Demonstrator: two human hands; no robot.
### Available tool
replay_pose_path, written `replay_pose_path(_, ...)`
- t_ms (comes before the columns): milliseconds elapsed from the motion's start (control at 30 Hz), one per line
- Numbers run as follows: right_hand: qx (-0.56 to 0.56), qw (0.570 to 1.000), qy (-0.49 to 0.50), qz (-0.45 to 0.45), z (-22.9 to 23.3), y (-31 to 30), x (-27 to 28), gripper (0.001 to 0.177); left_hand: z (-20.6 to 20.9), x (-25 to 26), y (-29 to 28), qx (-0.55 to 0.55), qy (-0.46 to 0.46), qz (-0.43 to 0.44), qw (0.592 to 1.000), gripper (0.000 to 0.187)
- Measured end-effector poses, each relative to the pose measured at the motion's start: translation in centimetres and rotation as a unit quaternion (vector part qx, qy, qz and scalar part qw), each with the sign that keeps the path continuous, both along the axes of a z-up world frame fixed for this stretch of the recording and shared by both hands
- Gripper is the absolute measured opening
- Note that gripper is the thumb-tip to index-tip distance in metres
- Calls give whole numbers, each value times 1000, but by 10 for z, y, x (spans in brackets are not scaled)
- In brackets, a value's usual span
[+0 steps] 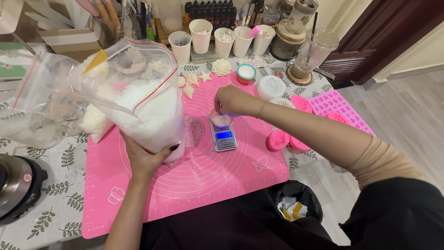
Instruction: Measuring and preparing wax pellets into a container using a digital scale.
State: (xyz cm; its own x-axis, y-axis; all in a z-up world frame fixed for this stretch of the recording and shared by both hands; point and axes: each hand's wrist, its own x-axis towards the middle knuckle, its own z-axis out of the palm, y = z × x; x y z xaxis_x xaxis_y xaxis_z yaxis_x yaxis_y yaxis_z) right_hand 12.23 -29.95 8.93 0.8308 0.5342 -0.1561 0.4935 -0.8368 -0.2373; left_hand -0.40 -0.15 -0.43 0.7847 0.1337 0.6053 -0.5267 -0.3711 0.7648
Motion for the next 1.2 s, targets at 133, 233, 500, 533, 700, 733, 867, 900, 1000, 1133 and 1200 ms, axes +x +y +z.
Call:
replay_pose_path(133,121,991,8,-53,32,-11,-26,13,-5,1,1,-8,11,-2,1000,134)
replay_pose_path(233,202,965,50,-159,44,-29,-49,12,-9,2,3,-10,11,-2,1000,133)
replay_pose_path(500,268,935,72,-223,-47,-63,-81,19,-15,2,3,-17,6,-8,1000,124)
replay_pose_path(533,258,945,14,-201,-50,-59,-84,21,-16,2,4,-17,4,-9,1000,120)
replay_pose_path(700,257,947,-43,-186,-64,-54,-85,25,-18,3,5,-20,-4,-16,1000,109)
replay_pose_path(733,265,946,-47,-181,-67,-55,-83,24,-17,3,4,-23,-4,-18,1000,105)
replay_pose_path(867,272,947,-47,-164,-71,-55,-79,21,-21,3,6,-22,-7,-20,1000,100)
replay_pose_path(900,272,947,-47,-163,-70,-56,-77,21,-21,4,6,-22,-7,-19,1000,100)
replay_pose_path(1000,252,958,-39,-134,-74,-56,-73,21,-21,4,7,-7,-12,-12,1000,100)
replay_pose_path(1133,252,962,-44,-97,-89,-64,-66,16,-20,3,6,-27,3,-24,999,99)
replay_pose_path(1200,260,961,-50,-85,-91,-67,-61,13,-20,4,6,-30,5,-25,999,99)
